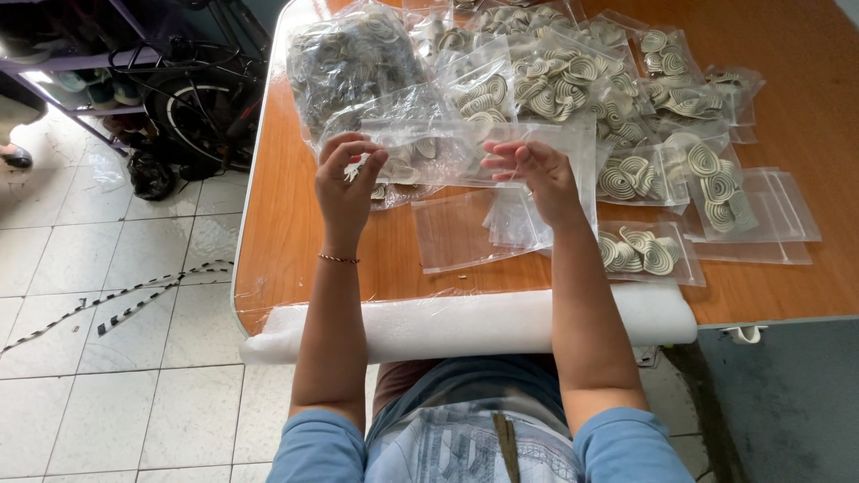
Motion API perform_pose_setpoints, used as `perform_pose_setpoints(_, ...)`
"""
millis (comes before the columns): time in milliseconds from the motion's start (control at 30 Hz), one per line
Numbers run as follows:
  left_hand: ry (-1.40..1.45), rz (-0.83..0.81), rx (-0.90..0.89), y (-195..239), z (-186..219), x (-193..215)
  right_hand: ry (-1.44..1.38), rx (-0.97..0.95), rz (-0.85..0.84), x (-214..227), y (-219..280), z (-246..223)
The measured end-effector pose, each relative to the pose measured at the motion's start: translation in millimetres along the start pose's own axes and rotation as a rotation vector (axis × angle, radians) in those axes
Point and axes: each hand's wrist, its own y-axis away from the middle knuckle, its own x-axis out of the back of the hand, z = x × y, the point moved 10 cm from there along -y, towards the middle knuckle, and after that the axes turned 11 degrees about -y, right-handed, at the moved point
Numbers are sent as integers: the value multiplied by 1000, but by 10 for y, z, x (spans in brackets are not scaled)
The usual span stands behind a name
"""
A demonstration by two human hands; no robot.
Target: The person places small spiral-shaped decorative items into clear plastic bags on a wooden table. They open bags, insert the items, and seal them, repeating the process with multiple bags.
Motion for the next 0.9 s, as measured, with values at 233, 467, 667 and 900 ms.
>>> perform_pose_setpoints(233, 5, -28, 28, 10, -201, -35, -71, -57, 1, 12, 11, 0)
perform_pose_setpoints(467, 17, -71, 69, 41, -184, -55, -77, -66, -21, -2, 16, -19)
perform_pose_setpoints(667, 38, -77, 99, 5, -149, -74, -76, -39, -54, 16, -18, 6)
perform_pose_setpoints(900, 38, -31, 125, 26, -166, -34, -52, -3, -59, -64, 10, 20)
